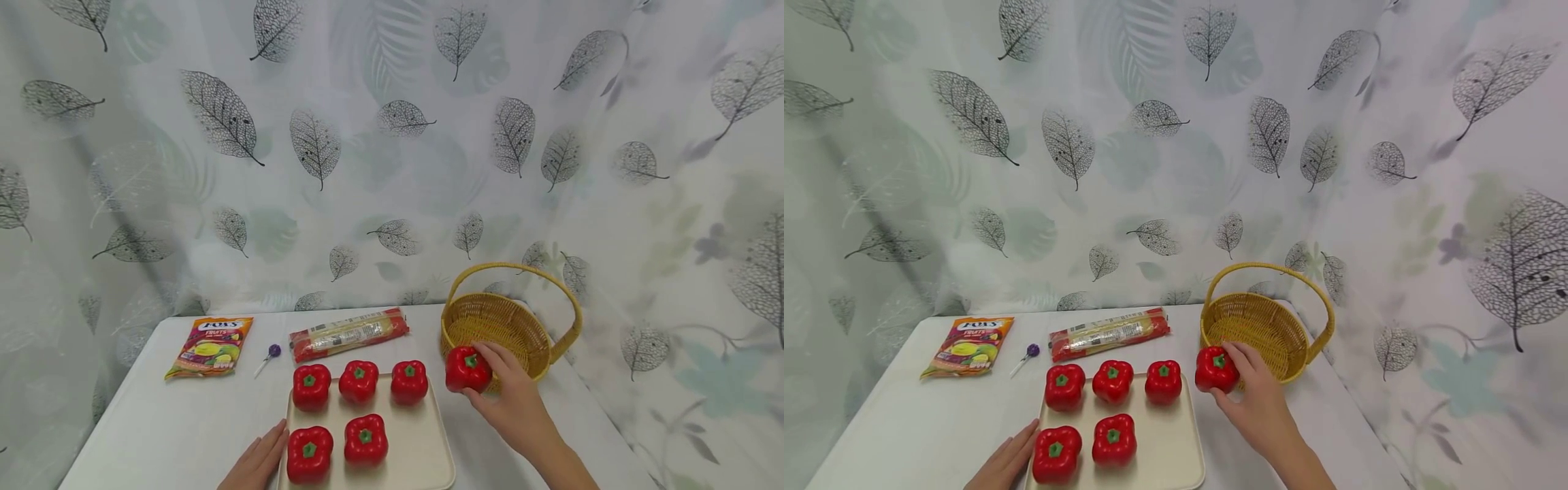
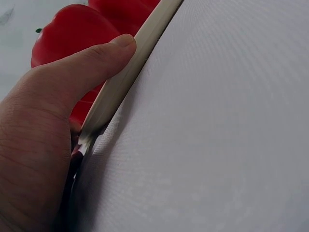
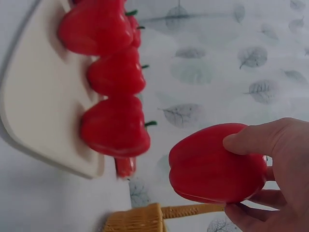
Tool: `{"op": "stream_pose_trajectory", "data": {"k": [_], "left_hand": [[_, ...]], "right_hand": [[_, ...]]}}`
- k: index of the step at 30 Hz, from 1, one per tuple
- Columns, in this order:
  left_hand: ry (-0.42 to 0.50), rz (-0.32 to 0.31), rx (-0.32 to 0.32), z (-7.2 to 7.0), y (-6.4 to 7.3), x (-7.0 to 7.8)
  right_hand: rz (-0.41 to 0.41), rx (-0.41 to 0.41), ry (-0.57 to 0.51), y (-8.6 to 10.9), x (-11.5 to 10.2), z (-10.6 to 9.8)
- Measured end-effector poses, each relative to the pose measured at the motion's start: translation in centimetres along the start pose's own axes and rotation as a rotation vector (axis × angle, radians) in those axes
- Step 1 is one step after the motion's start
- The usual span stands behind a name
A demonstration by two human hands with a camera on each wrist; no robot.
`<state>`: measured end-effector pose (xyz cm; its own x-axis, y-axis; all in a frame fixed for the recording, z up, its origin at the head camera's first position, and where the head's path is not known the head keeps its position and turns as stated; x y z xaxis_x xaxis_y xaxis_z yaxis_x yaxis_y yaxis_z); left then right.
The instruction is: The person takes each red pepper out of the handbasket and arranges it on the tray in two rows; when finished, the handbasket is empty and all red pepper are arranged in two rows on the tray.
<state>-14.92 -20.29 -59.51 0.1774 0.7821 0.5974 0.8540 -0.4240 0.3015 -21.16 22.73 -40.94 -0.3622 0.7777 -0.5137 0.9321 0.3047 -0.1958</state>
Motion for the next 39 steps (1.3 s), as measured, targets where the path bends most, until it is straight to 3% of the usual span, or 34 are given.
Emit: {"op": "stream_pose_trajectory", "data": {"k": [10, 25, 34, 39], "left_hand": [[-0.023, -0.008, 0.001, -0.1, 0.0, 0.2], [-0.025, -0.024, 0.001, -0.1, -0.2, 0.2], [-0.031, -0.009, 0.010, -0.1, -0.4, 0.3], [-0.020, -0.001, 0.007, 0.0, -0.2, 0.2]], "right_hand": [[0.058, -0.116, -0.053, 0.9, -0.8, 3.1], [0.020, -0.310, -0.095, 1.8, -0.7, 8.0], [0.066, -0.436, -0.151, 2.1, -0.4, 10.6], [0.070, -0.466, -0.149, 2.1, -0.3, 11.4]]}}
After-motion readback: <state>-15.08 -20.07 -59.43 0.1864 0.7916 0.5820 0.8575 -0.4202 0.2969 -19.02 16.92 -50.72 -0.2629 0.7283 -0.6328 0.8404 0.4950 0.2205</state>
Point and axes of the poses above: each hand's wrist, its own y-axis away from the middle knuckle, its own z-axis out of the palm, x = y × z, the point moved 6 cm from there along -y, towards the middle knuckle, and after that the axes turned 14 degrees about -x, right-handed, at the moved point
